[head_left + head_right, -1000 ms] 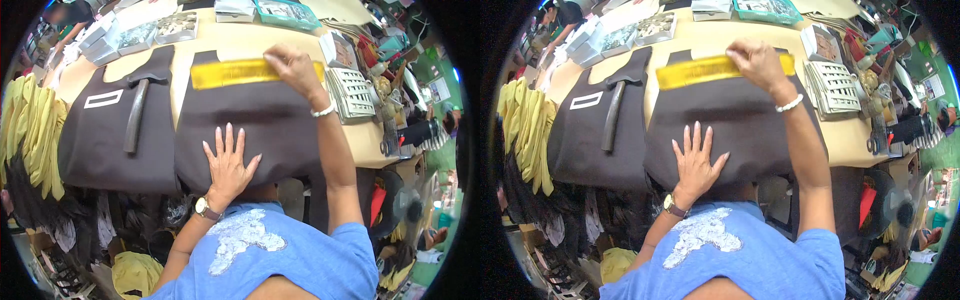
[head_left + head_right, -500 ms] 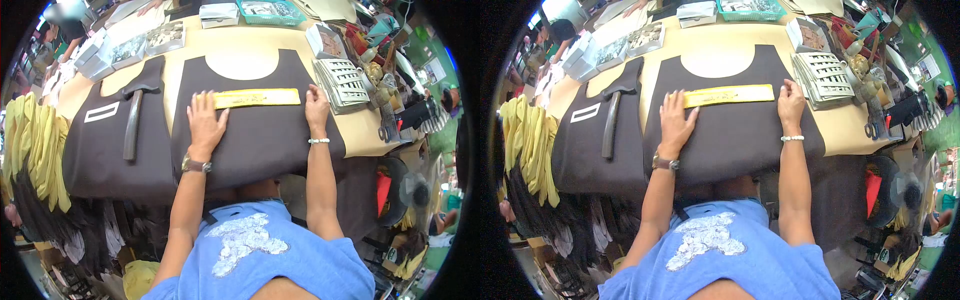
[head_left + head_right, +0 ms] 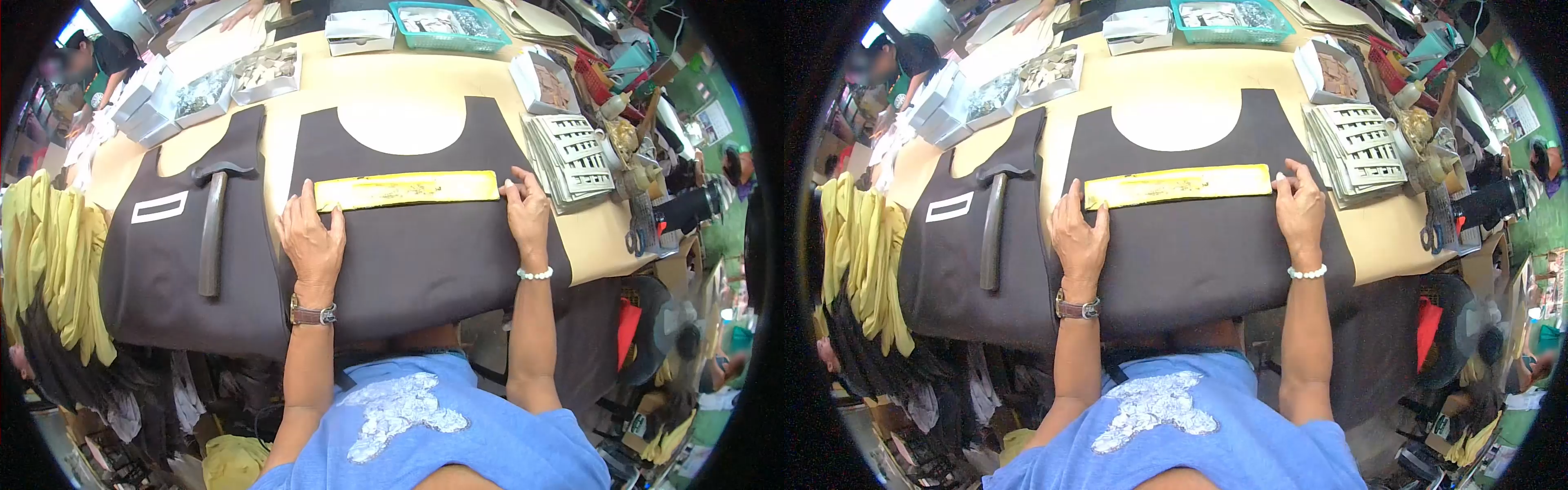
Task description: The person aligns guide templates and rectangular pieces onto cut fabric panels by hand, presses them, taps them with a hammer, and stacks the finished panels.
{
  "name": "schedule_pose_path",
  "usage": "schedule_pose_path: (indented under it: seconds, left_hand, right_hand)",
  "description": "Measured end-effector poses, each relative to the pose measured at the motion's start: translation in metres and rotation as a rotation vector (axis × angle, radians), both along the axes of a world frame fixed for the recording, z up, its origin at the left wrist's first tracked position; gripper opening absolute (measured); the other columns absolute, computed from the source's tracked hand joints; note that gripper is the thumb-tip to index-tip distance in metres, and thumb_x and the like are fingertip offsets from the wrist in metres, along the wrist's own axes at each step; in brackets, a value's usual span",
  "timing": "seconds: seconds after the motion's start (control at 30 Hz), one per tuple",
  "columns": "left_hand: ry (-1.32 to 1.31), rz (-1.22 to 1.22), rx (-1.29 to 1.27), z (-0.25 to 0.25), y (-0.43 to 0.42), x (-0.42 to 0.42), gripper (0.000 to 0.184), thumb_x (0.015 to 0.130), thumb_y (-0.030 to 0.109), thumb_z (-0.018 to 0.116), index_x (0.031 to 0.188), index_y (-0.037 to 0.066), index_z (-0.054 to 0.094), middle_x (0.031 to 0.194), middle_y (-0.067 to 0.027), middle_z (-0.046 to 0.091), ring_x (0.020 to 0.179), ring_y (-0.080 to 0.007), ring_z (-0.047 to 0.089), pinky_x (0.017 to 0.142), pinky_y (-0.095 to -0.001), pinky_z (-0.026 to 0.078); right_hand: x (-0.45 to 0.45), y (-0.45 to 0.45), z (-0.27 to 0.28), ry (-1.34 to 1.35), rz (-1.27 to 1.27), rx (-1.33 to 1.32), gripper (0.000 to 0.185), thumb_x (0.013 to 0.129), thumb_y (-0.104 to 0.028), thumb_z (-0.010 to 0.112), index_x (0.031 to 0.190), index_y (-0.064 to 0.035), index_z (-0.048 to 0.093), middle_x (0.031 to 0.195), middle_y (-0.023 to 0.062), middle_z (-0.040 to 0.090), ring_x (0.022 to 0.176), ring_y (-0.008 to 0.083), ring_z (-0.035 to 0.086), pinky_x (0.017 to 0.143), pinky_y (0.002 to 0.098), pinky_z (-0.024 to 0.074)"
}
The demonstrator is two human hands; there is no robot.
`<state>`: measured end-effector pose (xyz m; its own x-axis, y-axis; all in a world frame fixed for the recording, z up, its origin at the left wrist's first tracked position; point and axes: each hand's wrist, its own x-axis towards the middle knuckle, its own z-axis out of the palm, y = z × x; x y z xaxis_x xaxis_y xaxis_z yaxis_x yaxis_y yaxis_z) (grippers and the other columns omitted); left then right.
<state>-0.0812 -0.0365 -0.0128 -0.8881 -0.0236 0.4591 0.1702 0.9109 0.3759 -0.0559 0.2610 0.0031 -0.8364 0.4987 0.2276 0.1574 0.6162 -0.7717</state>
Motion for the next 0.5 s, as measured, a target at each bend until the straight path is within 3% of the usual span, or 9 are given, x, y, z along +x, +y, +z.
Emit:
schedule_pose_path:
  seconds: [0.03, 0.17, 0.3, 0.4, 0.5]
  left_hand:
    - [0.01, 0.012, -0.027, 0.001, 0.001, 0.0, 0.053, 0.079, 0.02, 0.066, 0.124, -0.001, 0.048, 0.11, -0.0191, 0.057, 0.106, -0.0322, 0.052, 0.094, -0.0501, 0.036]
    - [-0.013, 0.027, 0.005, -0.004, 0.0, 0.0, 0.052, 0.08, 0.02, 0.065, 0.126, 0.002, 0.048, 0.115, -0.0197, 0.056, 0.115, -0.0336, 0.049, 0.099, -0.059, 0.027]
    - [-0.06, -0.043, 0.081, -0.002, 0.0, 0.0, 0.052, 0.08, 0.016, 0.062, 0.128, 0.004, 0.047, 0.12, -0.0179, 0.055, 0.122, -0.0344, 0.044, 0.103, -0.0614, 0.02]
    - [-0.085, -0.115, 0.114, -0.001, 0.001, 0.0, 0.051, 0.079, 0.013, 0.06, 0.128, 0.003, 0.048, 0.121, -0.0157, 0.055, 0.125, -0.0349, 0.04, 0.104, -0.0628, 0.017]
    - [-0.112, -0.151, 0.115, -0.001, 0.002, 0.001, 0.05, 0.08, 0.011, 0.059, 0.128, 0.004, 0.047, 0.124, -0.0156, 0.054, 0.128, -0.0348, 0.038, 0.106, -0.0619, 0.015]
  right_hand:
    - [0.004, -0.004, 0.015, -0.09, 0.059, -0.081, 0.034, 0.088, -0.01, 0.053, 0.119, 0.0024, 0.053, 0.089, 0.0151, 0.069, 0.084, 0.0197, 0.065, 0.077, 0.0323, 0.0486]
    - [0.007, -0.003, 0.001, -0.029, 0.249, -0.235, 0.037, 0.087, -0.004, 0.052, 0.123, 0.0036, 0.049, 0.112, 0.015, 0.062, 0.106, 0.022, 0.058, 0.094, 0.0341, 0.0423]
    - [0.002, -0.009, -0.014, 0.085, 0.112, -0.216, 0.035, 0.086, -0.002, 0.051, 0.121, 0.0026, 0.051, 0.11, 0.0143, 0.063, 0.105, 0.0231, 0.058, 0.096, 0.0349, 0.0409]
    - [0.003, -0.01, -0.015, 0.076, 0.034, 0.117, 0.032, 0.086, -0.002, 0.052, 0.118, 0.0026, 0.053, 0.108, 0.0143, 0.063, 0.105, 0.025, 0.058, 0.095, 0.0354, 0.0413]
    - [0.002, -0.007, -0.013, 0.092, 0.002, -0.035, 0.031, 0.086, -0.002, 0.051, 0.116, 0.0025, 0.055, 0.107, 0.0141, 0.063, 0.104, 0.0255, 0.058, 0.095, 0.0351, 0.0416]
